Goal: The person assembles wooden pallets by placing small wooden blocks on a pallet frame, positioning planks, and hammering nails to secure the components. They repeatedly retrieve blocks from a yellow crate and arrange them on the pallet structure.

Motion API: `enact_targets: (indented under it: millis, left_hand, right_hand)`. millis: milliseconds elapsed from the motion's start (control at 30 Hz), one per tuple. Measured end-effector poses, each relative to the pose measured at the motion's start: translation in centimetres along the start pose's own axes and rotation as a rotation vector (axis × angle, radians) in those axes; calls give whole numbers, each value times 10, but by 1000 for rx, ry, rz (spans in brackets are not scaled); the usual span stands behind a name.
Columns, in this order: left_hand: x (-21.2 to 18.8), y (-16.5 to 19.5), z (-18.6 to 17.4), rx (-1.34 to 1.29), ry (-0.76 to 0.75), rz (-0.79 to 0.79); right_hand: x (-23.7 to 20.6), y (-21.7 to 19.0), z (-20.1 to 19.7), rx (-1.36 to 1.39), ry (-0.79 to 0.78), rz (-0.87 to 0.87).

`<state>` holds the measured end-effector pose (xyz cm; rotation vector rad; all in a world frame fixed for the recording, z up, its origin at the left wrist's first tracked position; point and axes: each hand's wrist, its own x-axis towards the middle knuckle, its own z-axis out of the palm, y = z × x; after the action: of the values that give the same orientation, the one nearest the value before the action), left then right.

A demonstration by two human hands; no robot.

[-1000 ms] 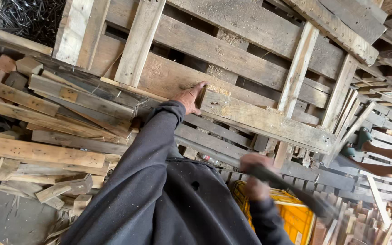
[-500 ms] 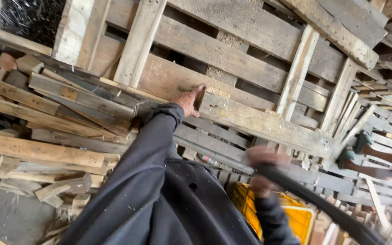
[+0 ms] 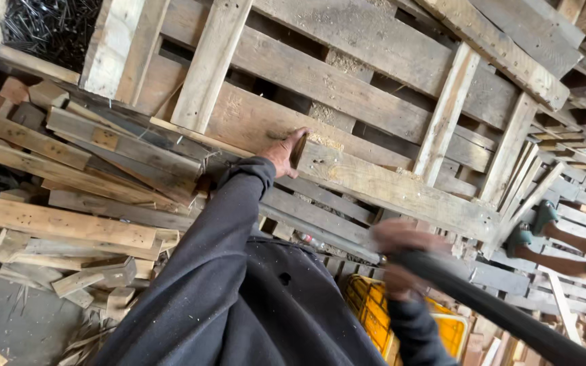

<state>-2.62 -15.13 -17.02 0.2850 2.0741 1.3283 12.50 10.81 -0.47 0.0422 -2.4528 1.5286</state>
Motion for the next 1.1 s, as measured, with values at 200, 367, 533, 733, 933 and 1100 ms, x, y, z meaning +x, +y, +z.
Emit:
enact_targets:
  millis: [200,367,533,733,933,1100]
  left_hand:
    - [6,-7,-4,95,19,-195]
    - [12,-12,7,-103,16,56]
    - [2,-9,-12,8,20,-39]
    - [-19,-21,-95,-281,562,-93]
    - [-46,-67,-288,159,1310,-41]
    - [-39,-68,-373,283,1222,-281]
  right_hand:
    - [-68,64,16,-226,-331,834]
    - [-71,60,10,164,-260,626]
    - [-56,69,42,-242,-412,648]
    - [45,38,101,-52,-455,960]
    - [188,-1,267,-12,-567,560]
    - [232,-12,388,73,-428,704]
